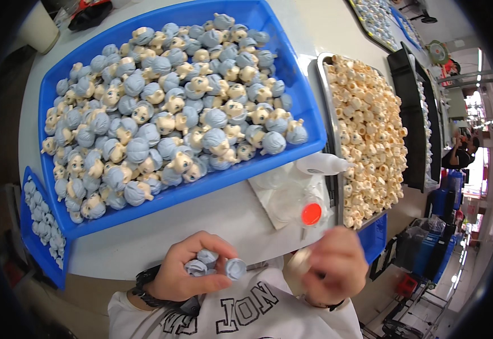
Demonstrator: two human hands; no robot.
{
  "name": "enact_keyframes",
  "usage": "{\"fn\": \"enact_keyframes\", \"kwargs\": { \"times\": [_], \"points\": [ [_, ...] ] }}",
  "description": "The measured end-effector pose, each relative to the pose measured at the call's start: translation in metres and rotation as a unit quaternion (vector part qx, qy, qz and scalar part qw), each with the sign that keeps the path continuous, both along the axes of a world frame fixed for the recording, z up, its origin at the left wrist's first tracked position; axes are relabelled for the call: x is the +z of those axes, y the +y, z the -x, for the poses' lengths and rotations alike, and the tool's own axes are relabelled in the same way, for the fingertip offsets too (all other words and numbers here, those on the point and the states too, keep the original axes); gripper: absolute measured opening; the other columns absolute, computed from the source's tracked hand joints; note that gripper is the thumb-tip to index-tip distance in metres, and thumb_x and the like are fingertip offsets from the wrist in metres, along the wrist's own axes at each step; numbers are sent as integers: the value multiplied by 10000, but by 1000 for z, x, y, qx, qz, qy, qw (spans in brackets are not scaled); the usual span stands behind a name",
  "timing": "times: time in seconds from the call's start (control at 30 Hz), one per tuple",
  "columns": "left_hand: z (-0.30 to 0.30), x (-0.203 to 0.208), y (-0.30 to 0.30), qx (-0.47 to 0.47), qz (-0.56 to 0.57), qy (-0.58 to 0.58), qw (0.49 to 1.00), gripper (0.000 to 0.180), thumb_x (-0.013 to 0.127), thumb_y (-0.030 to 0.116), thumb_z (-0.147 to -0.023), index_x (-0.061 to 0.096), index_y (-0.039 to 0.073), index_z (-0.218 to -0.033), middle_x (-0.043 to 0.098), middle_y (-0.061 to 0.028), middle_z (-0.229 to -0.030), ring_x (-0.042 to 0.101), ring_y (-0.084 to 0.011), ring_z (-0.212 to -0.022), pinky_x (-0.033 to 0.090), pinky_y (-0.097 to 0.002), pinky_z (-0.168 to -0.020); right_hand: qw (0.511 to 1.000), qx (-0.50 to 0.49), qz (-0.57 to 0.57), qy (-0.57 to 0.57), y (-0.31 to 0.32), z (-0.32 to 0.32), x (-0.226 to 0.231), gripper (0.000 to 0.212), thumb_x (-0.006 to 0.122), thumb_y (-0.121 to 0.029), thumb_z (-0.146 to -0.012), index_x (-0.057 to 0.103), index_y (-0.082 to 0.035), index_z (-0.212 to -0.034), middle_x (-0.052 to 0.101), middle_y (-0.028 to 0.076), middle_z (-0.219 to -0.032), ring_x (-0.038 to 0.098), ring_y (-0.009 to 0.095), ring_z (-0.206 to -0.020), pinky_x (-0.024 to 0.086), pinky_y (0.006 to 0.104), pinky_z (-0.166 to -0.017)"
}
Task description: The person assembles small doll heads by applying glue to the neck openings and attaching hairpieces. They handle the components one at a time, using a small bottle for adhesive and tweezers for precise placement, while working at a table with trays of parts.
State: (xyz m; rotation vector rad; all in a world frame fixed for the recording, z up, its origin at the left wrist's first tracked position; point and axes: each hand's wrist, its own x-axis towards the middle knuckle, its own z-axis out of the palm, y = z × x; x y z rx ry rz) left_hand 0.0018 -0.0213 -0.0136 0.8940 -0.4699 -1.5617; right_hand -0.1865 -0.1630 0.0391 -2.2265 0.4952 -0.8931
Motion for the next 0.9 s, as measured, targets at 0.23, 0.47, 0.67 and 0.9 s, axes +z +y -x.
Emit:
{"fn": "enact_keyframes", "kwargs": {
  "times": [0.23,0.47,0.67,0.9],
  "points": [
    [0,2,-2,-5,13,-12,1000,303,687,93,-773,556,8,-1033,551,-30,-868,502,-66,-762,398,-204,-679,995,77,-64,-16,15,-27,-7,360,746,-1,-594,630,0,-935,622,87,-849,578,200,-655,446,276,-554],
    [1,3,-2,-32,11,-62,997,291,673,104,-789,564,18,-1045,561,-27,-886,511,-61,-803,409,-216,-706,981,160,-89,64,11,-29,-6,379,746,-64,-629,616,3,-978,606,85,-849,563,192,-644,421,269,-526],
    [-6,6,-3,-74,-36,8,997,259,599,175,-859,543,10,-1050,560,-19,-893,524,-45,-762,428,-193,-648,983,133,-95,78,17,-34,-9,450,784,-167,-593,623,-12,-983,589,67,-830,530,175,-624,403,257,-519],
    [0,5,-5,-78,-61,-16,995,293,476,303,-926,524,28,-1015,509,13,-799,465,-15,-646,400,-158,-498,992,77,-22,97,24,-44,-18,448,798,-292,-588,641,-29,-915,575,75,-822,520,164,-611,374,253,-510]
  ]
}}
